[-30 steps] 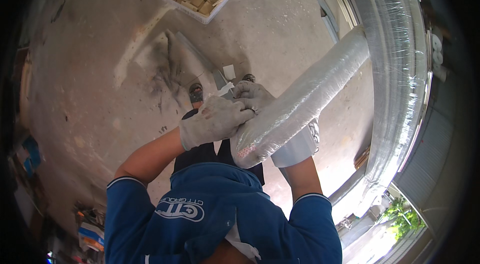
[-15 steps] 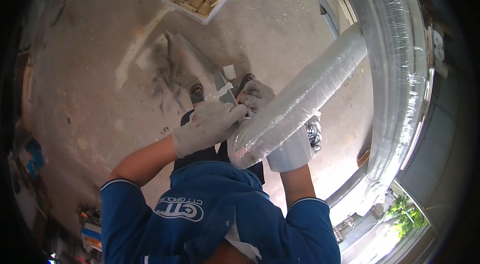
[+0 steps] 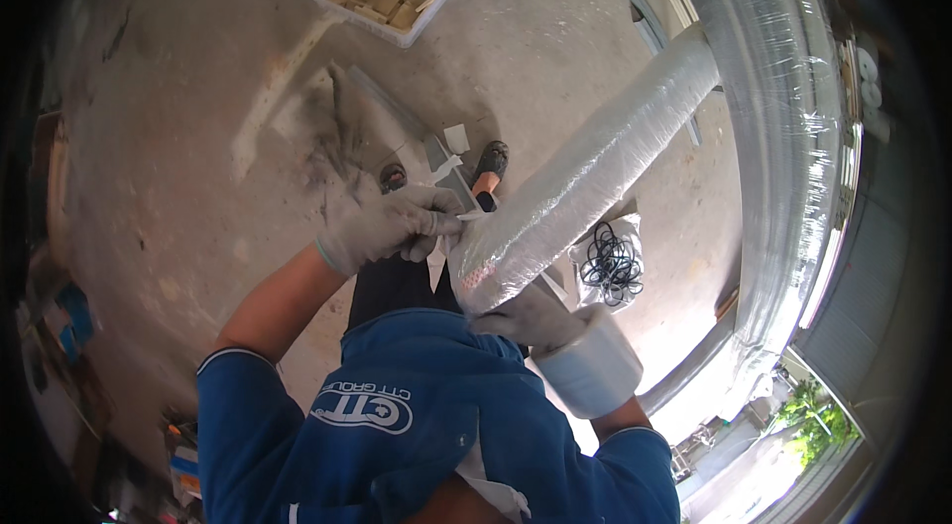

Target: The person places a document on a long metal frame, then retrieves several rectangular cardboard pieces from a basket and arranges them on the frame. They then use a roll of clear plastic wrap to encase the cardboard pieces, stretching and smoothing the film over the items.

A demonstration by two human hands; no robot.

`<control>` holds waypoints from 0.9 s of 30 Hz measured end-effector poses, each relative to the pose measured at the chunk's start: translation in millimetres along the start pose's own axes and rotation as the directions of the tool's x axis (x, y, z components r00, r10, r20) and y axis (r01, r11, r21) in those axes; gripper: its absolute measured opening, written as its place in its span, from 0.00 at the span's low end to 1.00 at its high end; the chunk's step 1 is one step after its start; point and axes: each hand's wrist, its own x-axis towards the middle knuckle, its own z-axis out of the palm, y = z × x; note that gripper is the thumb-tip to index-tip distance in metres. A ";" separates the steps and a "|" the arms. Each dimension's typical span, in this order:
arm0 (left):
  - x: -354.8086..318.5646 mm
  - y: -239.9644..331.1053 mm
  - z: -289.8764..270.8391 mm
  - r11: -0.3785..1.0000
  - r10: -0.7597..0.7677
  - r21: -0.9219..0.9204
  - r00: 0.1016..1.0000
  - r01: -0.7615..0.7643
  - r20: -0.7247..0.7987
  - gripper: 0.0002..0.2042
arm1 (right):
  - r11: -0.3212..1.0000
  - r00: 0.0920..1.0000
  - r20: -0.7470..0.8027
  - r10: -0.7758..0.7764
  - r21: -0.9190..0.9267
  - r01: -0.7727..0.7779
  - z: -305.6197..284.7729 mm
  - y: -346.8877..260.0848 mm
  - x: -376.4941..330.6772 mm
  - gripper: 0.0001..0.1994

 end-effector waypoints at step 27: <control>-9.6 5.3 7.1 0.986 0.168 -0.017 0.985 -0.168 -0.026 0.09 | 0.949 0.956 0.033 -0.293 -0.111 0.295 62.0 -55.2 39.1 0.05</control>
